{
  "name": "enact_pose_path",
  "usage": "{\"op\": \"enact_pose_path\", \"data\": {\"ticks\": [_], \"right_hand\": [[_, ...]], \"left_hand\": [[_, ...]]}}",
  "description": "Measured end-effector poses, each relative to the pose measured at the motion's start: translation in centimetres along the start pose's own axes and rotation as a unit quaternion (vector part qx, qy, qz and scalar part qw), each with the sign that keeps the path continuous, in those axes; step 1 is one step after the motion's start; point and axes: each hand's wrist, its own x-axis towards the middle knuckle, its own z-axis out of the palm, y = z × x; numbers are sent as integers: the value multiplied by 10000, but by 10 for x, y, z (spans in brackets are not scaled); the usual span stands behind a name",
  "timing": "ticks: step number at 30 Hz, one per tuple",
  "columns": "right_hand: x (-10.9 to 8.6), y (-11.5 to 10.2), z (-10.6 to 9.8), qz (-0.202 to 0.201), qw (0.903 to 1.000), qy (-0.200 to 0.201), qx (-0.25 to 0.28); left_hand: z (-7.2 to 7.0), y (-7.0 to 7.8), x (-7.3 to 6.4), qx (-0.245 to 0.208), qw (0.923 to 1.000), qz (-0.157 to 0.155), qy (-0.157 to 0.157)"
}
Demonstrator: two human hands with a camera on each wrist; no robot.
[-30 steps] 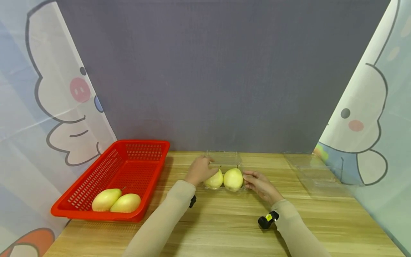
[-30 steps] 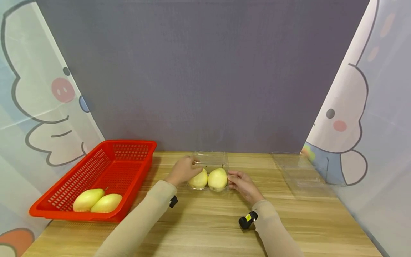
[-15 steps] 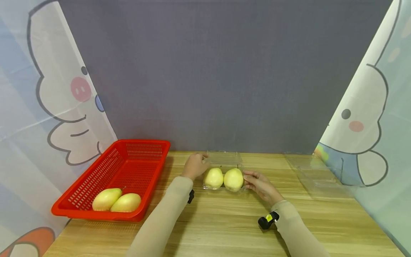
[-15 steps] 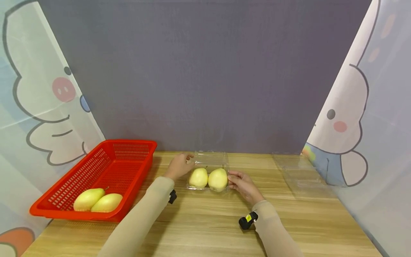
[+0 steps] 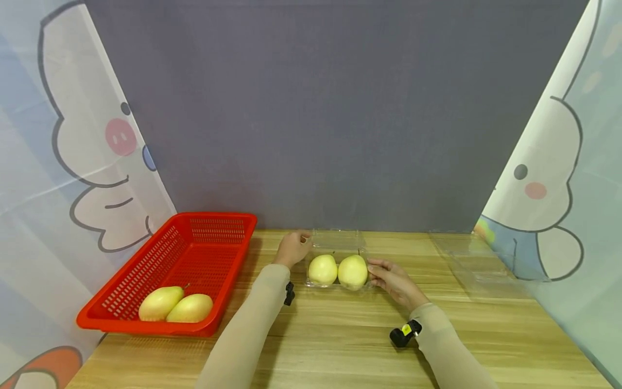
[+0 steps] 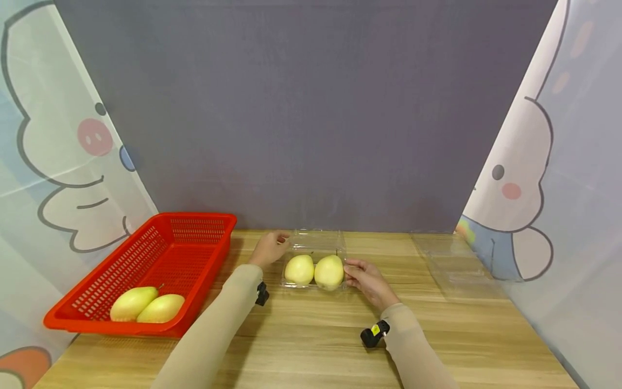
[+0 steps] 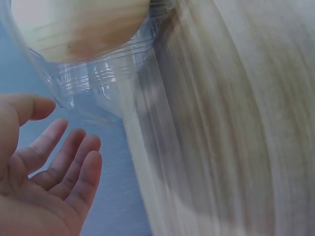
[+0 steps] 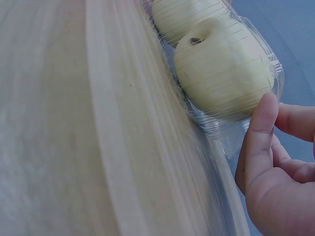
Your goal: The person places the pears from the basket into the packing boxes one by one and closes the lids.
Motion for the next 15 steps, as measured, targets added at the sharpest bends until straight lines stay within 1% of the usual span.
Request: {"op": "enact_pose_path", "data": {"ticks": [7,11,15], "right_hand": [[0,0,0,6,10000,-22,32],[-1,-1,0,5,10000,-11,20],[-1,-1,0,8,10000,39,46]], "left_hand": [[-1,-5,-2,-425,9983,-314,-253],[0,-7,-4,-766,9947,-527,-447],[2,-11,-4,-1033,9906,-716,-545]]}}
